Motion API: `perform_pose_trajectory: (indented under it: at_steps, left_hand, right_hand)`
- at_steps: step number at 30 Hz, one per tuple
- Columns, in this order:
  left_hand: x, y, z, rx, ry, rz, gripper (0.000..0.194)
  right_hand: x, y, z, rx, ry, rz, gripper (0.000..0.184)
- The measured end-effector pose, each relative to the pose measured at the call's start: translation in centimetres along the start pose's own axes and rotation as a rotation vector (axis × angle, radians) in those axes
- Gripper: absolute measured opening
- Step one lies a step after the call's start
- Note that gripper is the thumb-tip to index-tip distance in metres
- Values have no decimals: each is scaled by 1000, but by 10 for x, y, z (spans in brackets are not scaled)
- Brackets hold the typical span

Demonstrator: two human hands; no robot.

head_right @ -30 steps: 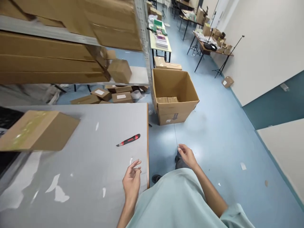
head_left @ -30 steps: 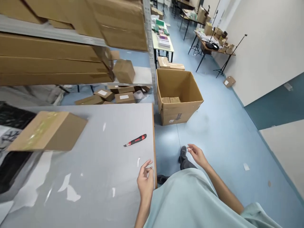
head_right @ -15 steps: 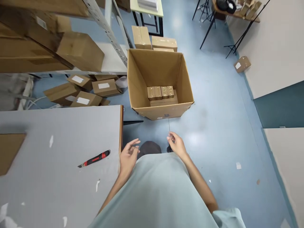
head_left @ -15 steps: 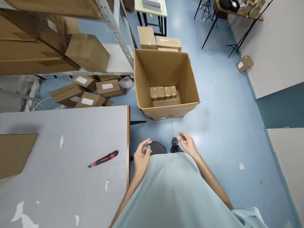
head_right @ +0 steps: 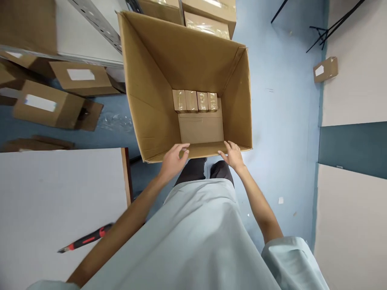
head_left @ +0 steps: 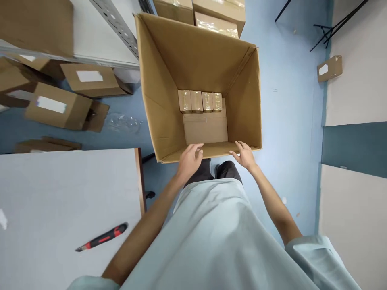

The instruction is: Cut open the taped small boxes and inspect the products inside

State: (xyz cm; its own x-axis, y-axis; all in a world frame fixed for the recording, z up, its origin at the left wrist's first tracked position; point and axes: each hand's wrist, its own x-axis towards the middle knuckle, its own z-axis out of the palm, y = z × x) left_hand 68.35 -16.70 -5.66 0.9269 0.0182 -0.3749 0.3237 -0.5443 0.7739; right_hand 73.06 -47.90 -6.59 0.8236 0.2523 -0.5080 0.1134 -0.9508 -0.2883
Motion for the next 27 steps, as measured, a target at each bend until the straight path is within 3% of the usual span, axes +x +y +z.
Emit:
perform_pose_trajectory:
  at_steps: [6, 9, 11, 15, 20, 23, 27]
  left_hand:
    - [103, -10, -34, 75, -49, -83, 40]
    - [146, -23, -31, 89, -18, -115, 41]
    - [172, -35, -17, 98, -1, -163, 41]
    - [221, -72, 39, 107, -2, -329, 43]
    - [296, -144, 128, 174, -87, -423, 57]
    - [350, -198, 172, 231, -96, -405, 66]
    - [413, -262, 221, 308, -170, -309, 74]
  right_hand:
    - [85, 10, -21, -15, -123, -27, 74]
    - [154, 15, -20, -17, -158, -80, 76]
    - [208, 19, -8, -18, -184, -97, 79]
    - [323, 27, 45, 4, -256, -50, 89]
    - [444, 49, 142, 85, -316, 132, 103]
    - [498, 72, 198, 84, -304, 209, 107]
    - [546, 103, 262, 34, -251, 194, 108]
